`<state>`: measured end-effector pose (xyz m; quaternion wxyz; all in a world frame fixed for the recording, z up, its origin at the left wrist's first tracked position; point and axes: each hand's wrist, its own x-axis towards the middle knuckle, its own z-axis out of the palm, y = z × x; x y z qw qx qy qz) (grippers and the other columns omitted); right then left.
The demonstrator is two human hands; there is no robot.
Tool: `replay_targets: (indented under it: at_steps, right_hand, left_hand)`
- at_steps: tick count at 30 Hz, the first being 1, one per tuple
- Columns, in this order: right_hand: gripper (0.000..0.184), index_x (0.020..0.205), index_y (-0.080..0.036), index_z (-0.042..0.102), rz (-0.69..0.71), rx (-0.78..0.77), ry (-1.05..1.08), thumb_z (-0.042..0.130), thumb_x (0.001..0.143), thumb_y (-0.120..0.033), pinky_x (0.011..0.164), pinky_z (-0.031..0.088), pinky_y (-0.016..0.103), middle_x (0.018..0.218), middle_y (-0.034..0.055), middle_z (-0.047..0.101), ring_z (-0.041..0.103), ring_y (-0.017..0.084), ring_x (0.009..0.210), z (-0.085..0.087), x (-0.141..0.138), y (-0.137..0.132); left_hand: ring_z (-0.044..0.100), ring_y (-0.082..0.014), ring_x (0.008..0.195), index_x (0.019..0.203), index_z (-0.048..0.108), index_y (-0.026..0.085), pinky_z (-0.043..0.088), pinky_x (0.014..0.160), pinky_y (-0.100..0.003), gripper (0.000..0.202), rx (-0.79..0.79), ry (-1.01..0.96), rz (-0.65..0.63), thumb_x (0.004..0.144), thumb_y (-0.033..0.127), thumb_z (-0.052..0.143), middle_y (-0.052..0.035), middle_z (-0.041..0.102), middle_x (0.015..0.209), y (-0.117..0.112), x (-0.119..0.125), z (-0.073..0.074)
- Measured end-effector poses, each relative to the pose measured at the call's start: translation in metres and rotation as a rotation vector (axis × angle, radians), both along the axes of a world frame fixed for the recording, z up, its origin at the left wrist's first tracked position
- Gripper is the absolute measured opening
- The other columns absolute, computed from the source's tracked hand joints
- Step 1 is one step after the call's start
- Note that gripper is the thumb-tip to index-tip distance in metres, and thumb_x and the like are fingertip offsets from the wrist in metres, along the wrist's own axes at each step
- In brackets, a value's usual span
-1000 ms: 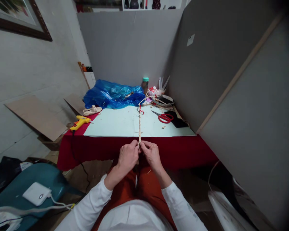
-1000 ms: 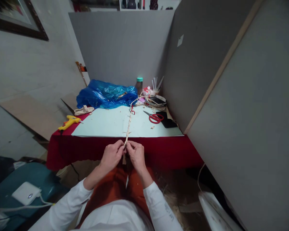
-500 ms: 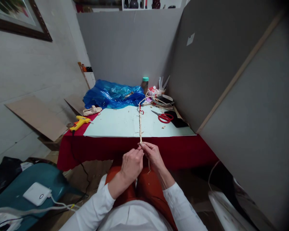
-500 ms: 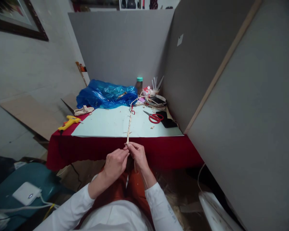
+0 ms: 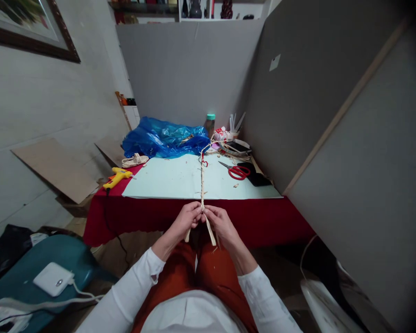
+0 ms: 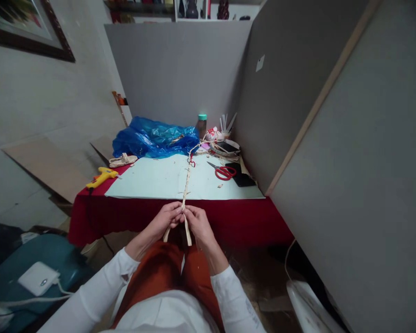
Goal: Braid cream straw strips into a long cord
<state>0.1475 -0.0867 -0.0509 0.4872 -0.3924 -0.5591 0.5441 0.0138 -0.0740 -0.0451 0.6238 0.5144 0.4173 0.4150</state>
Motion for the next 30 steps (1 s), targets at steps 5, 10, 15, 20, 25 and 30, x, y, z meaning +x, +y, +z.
replay_targets:
  at_steps: [5,10,15,20,25,30]
  right_hand:
    - [0.028,0.085,-0.019,0.069,-0.116,0.244,-0.668,0.043,0.093,-0.028,0.062,0.038,0.024,0.07,0.0046,0.069,0.061,0.016,0.062,0.018,0.009,-0.009]
    - [0.021,0.084,-0.018,0.064,-0.308,0.372,-1.25,0.044,0.092,-0.022,0.057,0.031,0.026,0.074,0.0077,0.068,0.062,0.018,0.067,0.037,0.004,-0.026]
    - [0.024,0.106,-0.015,0.058,-0.251,0.415,-1.371,0.043,0.088,-0.01,0.058,0.035,0.028,0.083,0.0091,0.069,0.066,0.02,0.076,0.031,-0.015,-0.043]
    - [0.035,0.121,-0.014,0.052,-0.246,0.322,-1.391,0.041,0.088,-0.009,0.055,0.036,0.029,0.088,0.0114,0.07,0.067,0.021,0.073,0.014,-0.025,-0.049]
    - [0.027,0.107,-0.017,0.063,-0.253,0.374,-1.299,0.041,0.092,-0.016,0.06,0.036,0.028,0.078,0.0085,0.068,0.063,0.02,0.07,0.021,-0.008,-0.049]
    - [0.029,0.105,-0.016,0.064,-0.405,0.399,-0.813,0.041,0.093,-0.03,0.083,0.041,0.032,0.1,0.0114,0.067,0.059,0.022,0.092,0.025,0.009,-0.027]
  left_hand:
    - [0.032,-0.004,0.039,0.083,0.062,0.011,0.019,0.038,-0.018,0.027,0.015,0.008,0.082,0.073,0.036,0.062,0.0076,0.04,0.048,-0.002,-0.002,0.005]
    - [0.028,-0.0027,0.036,0.076,0.063,0.01,0.015,0.037,-0.02,0.025,0.045,0.045,0.18,0.071,0.035,0.063,0.0037,0.05,0.05,-0.004,0.006,0.005]
    - [0.026,-0.0018,0.038,0.077,0.064,0.011,0.015,0.039,-0.019,0.027,0.004,-0.044,0.272,0.068,0.036,0.067,0.0067,0.043,0.05,-0.01,0.013,-0.001]
    - [0.025,-0.0001,0.041,0.083,0.064,0.01,0.014,0.041,-0.018,0.026,-0.039,-0.161,0.184,0.073,0.034,0.065,0.0007,0.056,0.062,-0.019,0.009,0.0]
    - [0.026,0.0001,0.041,0.083,0.062,0.01,0.012,0.041,-0.018,0.025,-0.017,-0.168,0.183,0.07,0.03,0.068,-0.0015,0.06,0.066,-0.021,0.003,0.009]
    - [0.025,-0.0005,0.043,0.085,0.06,0.011,0.013,0.042,-0.018,0.029,0.019,-0.14,0.166,0.069,0.034,0.068,-0.0006,0.059,0.065,-0.018,-0.003,0.02]
